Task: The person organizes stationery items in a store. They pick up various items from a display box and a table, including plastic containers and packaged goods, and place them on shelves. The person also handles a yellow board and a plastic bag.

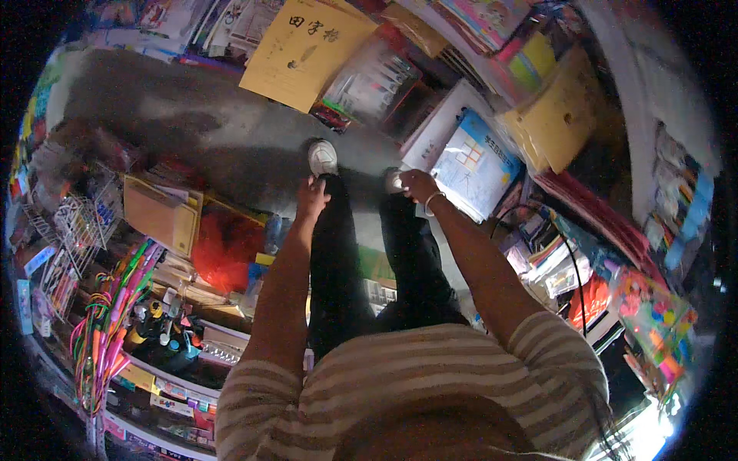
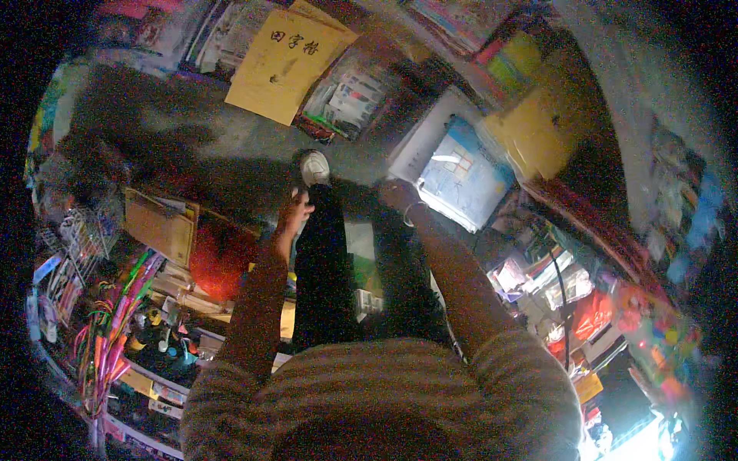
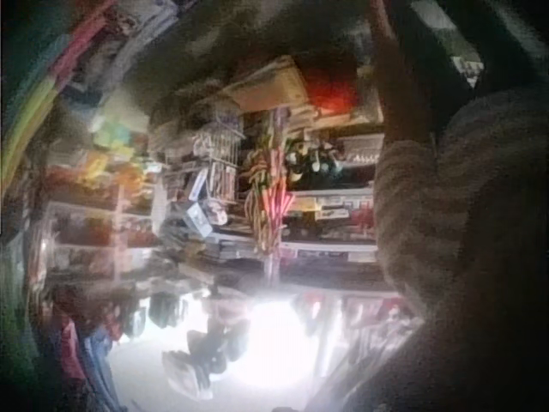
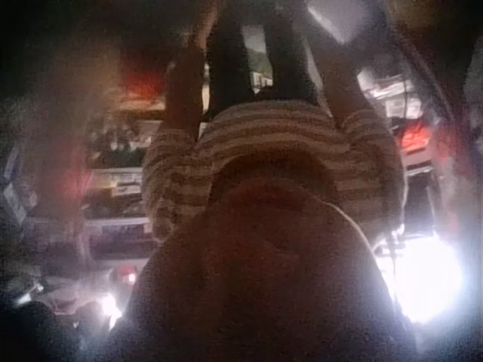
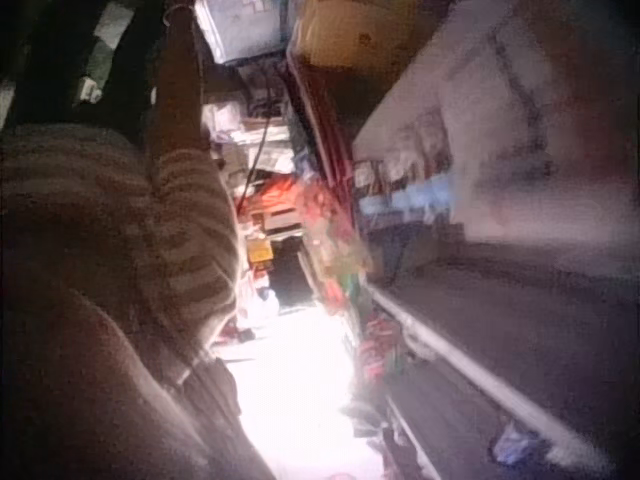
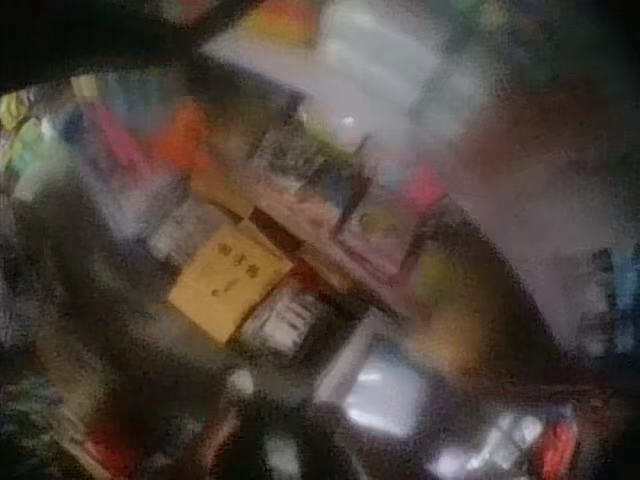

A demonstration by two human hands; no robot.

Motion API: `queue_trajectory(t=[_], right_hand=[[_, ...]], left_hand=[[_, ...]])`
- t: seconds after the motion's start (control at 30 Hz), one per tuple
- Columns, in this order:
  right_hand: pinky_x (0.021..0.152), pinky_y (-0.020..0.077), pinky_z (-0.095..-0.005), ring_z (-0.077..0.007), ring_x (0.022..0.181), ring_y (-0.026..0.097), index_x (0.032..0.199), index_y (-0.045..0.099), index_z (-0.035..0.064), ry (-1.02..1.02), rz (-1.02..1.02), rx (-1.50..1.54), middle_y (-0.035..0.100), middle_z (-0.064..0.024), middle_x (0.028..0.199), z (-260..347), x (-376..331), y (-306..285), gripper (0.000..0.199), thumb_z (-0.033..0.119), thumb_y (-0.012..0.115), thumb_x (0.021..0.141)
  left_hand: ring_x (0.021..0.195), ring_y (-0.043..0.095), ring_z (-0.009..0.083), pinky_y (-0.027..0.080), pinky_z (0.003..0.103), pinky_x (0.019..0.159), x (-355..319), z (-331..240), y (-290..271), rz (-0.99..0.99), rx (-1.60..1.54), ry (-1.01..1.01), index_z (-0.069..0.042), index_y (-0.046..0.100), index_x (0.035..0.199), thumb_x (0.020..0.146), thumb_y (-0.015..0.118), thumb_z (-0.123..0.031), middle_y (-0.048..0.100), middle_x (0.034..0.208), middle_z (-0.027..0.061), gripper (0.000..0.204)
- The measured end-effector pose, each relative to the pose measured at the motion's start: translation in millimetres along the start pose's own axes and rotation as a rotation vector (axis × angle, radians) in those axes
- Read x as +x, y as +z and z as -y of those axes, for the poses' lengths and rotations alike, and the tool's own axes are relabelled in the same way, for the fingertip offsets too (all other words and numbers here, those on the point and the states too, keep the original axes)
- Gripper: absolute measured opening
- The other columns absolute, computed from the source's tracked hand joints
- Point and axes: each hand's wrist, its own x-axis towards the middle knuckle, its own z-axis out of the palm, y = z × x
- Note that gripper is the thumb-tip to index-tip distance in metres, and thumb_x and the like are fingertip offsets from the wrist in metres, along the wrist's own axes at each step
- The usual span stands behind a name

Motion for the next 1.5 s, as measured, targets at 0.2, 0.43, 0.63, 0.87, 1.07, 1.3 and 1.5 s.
queue_trajectory(t=[0.2,0.43,0.63,0.87,1.07,1.3,1.5], right_hand=[[0.078,0.0496,-0.0398,-0.0303,0.092,0.060,0.091,0.063,0.0079,0.426,0.389,0.476,0.065,-0.0106,0.093,117,-45,-39,0.024,0.026,0.049,0.083],[0.084,0.0473,-0.0373,-0.0231,0.103,0.056,0.112,0.057,0.0146,0.329,0.542,-0.037,0.058,-0.0053,0.111,200,-45,-82,0.032,0.030,0.047,0.085],[0.083,0.0449,-0.0398,-0.0219,0.101,0.053,0.114,0.053,0.0142,0.192,0.417,0.055,0.054,-0.0058,0.113,188,-87,-44,0.038,0.038,0.047,0.085],[0.090,0.0396,-0.0446,-0.0202,0.110,0.050,0.120,0.053,0.0171,0.601,0.413,0.161,0.053,-0.0057,0.121,163,-161,-35,0.051,0.049,0.052,0.080],[0.098,0.0299,-0.0539,-0.0270,0.131,0.032,0.132,0.045,0.0210,0.982,0.140,0.124,0.037,-0.0058,0.141,231,-247,-127,0.055,0.045,0.052,0.083],[0.100,0.0207,-0.0632,-0.0323,0.131,0.029,0.132,0.042,0.0160,1.454,-0.434,0.569,0.040,-0.0094,0.137,308,-375,-113,0.069,0.045,0.063,0.074],[0.099,0.0213,-0.0633,-0.0312,0.129,0.032,0.127,0.047,0.0138,1.743,-0.774,0.825,0.042,-0.0105,0.135,330,-501,12,0.058,0.041,0.058,0.077]], left_hand=[[0.088,0.059,0.0307,0.050,0.039,0.070,-110,-48,15,0.363,0.430,0.522,-0.006,0.057,0.099,0.079,0.057,-0.020,0.060,0.099,0.0144,0.025],[0.087,0.059,0.0306,0.048,0.040,0.074,-152,-111,69,0.351,0.177,0.357,-0.002,0.057,0.093,0.081,0.061,-0.032,0.061,0.094,0.0169,0.033],[0.084,0.060,0.0282,0.047,0.038,0.075,-192,-126,83,0.345,0.398,0.334,0.002,0.055,0.096,0.076,0.064,-0.045,0.062,0.088,0.0176,0.051],[0.081,0.063,0.0277,0.048,0.037,0.072,-266,-178,128,0.348,0.612,0.375,-0.001,0.059,0.090,0.078,0.062,-0.037,0.064,0.084,0.0187,0.039],[0.074,0.057,0.0128,0.047,0.029,0.066,-327,-248,163,0.707,0.724,0.724,0.001,0.059,0.090,0.081,0.066,-0.030,0.062,0.078,0.0088,0.033],[0.072,0.054,0.0096,0.045,0.025,0.063,-419,-249,242,1.207,1.053,0.603,-0.002,0.059,0.093,0.079,0.068,-0.028,0.060,0.081,0.0034,0.031],[0.063,0.048,0.0049,0.036,0.020,0.050,-533,-152,341,1.585,1.358,0.789,-0.008,0.059,0.085,0.082,0.063,-0.030,0.057,0.073,-0.0016,0.023]])
